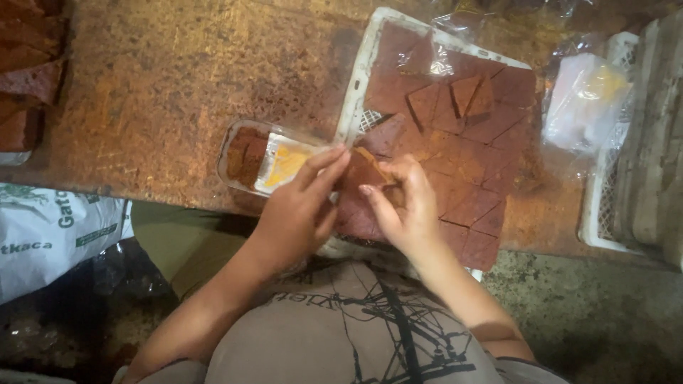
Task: Individually bagging triangular bread pieces from a tray into small plastic bags on a workbench.
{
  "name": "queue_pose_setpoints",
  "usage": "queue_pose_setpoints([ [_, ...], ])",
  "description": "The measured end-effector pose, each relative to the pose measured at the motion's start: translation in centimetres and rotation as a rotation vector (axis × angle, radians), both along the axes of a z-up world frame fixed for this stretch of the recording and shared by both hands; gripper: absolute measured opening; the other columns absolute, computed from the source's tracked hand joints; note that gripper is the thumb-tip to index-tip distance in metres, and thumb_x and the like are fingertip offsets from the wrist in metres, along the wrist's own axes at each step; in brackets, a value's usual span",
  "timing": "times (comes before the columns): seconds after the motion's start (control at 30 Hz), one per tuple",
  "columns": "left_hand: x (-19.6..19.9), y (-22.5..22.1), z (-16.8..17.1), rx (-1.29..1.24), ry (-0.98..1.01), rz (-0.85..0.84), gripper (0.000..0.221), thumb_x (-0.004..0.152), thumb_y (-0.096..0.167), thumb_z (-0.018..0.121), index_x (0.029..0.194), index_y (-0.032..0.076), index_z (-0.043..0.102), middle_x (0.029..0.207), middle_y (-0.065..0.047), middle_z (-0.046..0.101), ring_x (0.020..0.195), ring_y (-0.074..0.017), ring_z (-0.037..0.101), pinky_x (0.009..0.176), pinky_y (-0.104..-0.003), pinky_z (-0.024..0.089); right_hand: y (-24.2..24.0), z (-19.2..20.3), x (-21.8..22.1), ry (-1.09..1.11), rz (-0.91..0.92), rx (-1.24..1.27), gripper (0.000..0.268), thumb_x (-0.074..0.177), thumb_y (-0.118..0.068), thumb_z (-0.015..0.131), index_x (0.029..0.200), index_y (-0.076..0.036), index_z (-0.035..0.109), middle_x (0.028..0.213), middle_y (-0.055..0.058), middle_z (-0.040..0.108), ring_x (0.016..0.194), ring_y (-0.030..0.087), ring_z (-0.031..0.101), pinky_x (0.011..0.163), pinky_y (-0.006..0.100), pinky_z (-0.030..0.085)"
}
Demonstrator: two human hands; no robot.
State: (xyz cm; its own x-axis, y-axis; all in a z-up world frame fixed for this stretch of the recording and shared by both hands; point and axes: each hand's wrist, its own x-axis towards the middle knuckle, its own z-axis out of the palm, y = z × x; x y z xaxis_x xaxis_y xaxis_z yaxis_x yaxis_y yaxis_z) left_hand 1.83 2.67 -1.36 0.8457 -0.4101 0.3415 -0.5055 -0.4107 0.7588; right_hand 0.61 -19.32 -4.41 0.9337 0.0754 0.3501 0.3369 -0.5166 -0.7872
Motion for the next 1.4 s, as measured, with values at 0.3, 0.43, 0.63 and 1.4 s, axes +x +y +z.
queue_pose_setpoints([
  [0.3,-0.7,-1.2,2.3,-0.174,-0.036,-0.292,0.037,0.081,-0.004,0.07,0.116,0.008,0.068,0.112,-0.015,0.068,0.094,-0.0453,0.071,0.077,-0.054,0.06,-0.3,-1.9,1.0,-0.024,0.107,-0.004,0.011,0.099,-0.019,0.059,0.102,-0.01,0.054,0.096,0.01,0.056,0.085,0.033,0.064,0.077,0.042,0.053],
  [0.43,-0.4,-0.4,-4.1,-0.172,0.052,-0.292,0.048,0.082,-0.001,0.068,0.128,0.013,0.069,0.124,-0.009,0.069,0.115,-0.037,0.07,0.098,-0.047,0.056,1.9,4.8,2.2,0.342,0.174,-0.061,0.041,0.091,-0.014,0.068,0.129,-0.018,0.054,0.114,0.019,0.071,0.108,0.049,0.067,0.092,0.059,0.053],
  [0.63,-0.5,2.7,-10.6,0.648,-0.293,0.008,0.045,0.088,0.01,0.061,0.13,0.022,0.055,0.092,0.003,0.067,0.084,-0.0138,0.073,0.08,-0.029,0.06,-0.8,2.9,5.2,-0.352,-0.144,0.126,0.071,0.106,0.007,0.052,0.166,-0.014,0.02,0.165,0.013,0.039,0.142,0.03,0.049,0.112,0.042,0.045],
  [1.4,2.1,-0.2,-2.6,-0.14,-0.106,-0.079,0.054,0.079,-0.008,0.067,0.132,0.004,0.066,0.135,-0.02,0.064,0.122,-0.0447,0.063,0.099,-0.053,0.056,1.9,-2.1,0.4,0.046,0.128,-0.162,0.045,0.081,-0.005,0.075,0.125,-0.006,0.066,0.104,0.015,0.067,0.097,0.039,0.069,0.084,0.052,0.057],
])
